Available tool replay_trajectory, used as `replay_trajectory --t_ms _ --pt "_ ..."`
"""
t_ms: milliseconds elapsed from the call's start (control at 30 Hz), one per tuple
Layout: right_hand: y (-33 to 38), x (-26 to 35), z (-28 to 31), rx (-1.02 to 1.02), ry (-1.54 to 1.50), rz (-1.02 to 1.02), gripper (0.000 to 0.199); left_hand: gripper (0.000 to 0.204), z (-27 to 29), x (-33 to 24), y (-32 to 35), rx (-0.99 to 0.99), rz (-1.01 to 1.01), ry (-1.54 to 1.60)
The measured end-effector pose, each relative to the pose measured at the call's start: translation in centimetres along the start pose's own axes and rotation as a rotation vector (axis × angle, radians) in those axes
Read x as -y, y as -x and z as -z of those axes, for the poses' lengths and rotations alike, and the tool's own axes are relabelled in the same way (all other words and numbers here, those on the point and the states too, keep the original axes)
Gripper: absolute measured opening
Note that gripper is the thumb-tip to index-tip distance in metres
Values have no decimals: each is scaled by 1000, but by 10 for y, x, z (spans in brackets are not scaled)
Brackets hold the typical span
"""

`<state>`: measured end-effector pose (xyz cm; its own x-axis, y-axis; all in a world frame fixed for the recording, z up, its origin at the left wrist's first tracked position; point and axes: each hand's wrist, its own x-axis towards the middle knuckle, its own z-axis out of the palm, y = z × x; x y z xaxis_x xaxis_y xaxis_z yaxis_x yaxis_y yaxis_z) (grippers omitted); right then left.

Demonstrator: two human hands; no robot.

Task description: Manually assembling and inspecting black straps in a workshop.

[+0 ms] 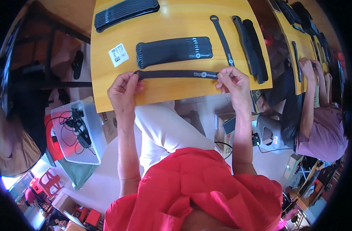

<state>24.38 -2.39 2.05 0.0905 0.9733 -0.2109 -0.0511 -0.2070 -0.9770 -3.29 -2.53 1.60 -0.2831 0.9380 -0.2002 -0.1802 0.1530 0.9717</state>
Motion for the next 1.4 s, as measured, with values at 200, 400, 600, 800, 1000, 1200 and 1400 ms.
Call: replay_trajectory --t_ms 200,400,600,800,1000,1200,1400 --pt "-22 -4 -9 -64 85 77 5 7 -8 14 -18 -99 -216 -294" --pt "-37 -15 -16 -185 146 147 6 8 -21 19 -21 -173 -325 -469" --pt "-41 -23 -22 -232 238 207 6 7 -19 23 -22 -217 -285 -351" --pt "-42 -24 -19 -268 210 194 4 8 -23 25 -24 -220 -249 -332" --pt "-45 -26 -22 -253 200 189 5 8 -22 23 -23 -249 -232 -347" --pt "-44 -26 -21 -286 190 178 5 10 -24 21 -22 -207 -193 -439" --pt "-44 -26 -25 -321 190 176 6 8 -23 22 -22 -216 -213 -430"
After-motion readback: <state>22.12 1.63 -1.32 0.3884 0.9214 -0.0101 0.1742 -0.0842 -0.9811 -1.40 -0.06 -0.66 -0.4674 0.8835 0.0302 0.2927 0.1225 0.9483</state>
